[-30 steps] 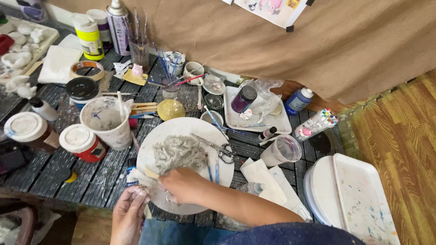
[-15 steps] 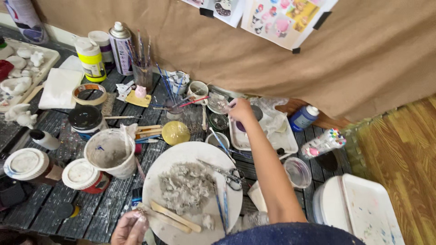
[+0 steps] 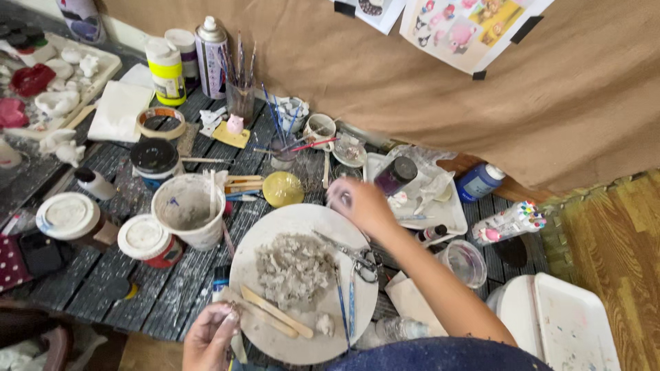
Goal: The person shapes a small piece of clay using a sculpting tool and their fingers. They refine the details of the clay piece, occasionally rotating it to access different angles. The person then wraps the finished piece in plastic wrap.
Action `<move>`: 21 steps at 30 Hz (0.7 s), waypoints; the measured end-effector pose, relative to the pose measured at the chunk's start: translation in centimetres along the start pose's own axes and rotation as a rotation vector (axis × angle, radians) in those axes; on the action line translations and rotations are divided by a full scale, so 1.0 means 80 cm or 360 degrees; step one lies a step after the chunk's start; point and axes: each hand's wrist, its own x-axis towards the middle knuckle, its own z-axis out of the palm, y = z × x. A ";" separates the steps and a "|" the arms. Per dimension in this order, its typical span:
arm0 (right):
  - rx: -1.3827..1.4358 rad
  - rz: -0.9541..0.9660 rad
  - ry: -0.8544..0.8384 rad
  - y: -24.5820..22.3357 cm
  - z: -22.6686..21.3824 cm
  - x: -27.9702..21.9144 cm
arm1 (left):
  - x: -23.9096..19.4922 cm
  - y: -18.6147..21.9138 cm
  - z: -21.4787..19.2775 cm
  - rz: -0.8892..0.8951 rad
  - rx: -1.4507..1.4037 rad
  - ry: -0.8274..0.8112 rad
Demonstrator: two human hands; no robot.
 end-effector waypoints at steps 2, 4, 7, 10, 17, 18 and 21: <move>0.0032 -0.0401 -0.0184 -0.062 0.005 -0.057 | -0.012 0.013 0.022 -0.0038 -0.0229 -0.0091; 0.0037 -0.0823 -0.0303 -0.106 0.015 -0.092 | -0.024 0.027 0.045 -0.0069 -0.0354 -0.0106; -0.0110 -0.1008 -0.0118 -0.137 0.040 -0.096 | -0.046 0.047 0.074 -0.0087 -0.0319 -0.0023; -0.0326 -0.0800 -0.0214 -0.140 0.074 -0.072 | -0.058 0.061 0.085 -0.0072 -0.0179 0.0045; -0.0313 -0.0498 -0.0228 -0.127 0.117 -0.044 | -0.075 0.098 0.086 -0.0177 -0.0105 0.0087; -0.0308 -0.0470 -0.0241 -0.124 0.118 -0.043 | -0.076 0.100 0.088 -0.0191 -0.0106 0.0094; -0.0224 -0.0381 -0.0297 -0.118 0.114 -0.039 | -0.078 0.105 0.097 -0.0210 0.0004 0.0044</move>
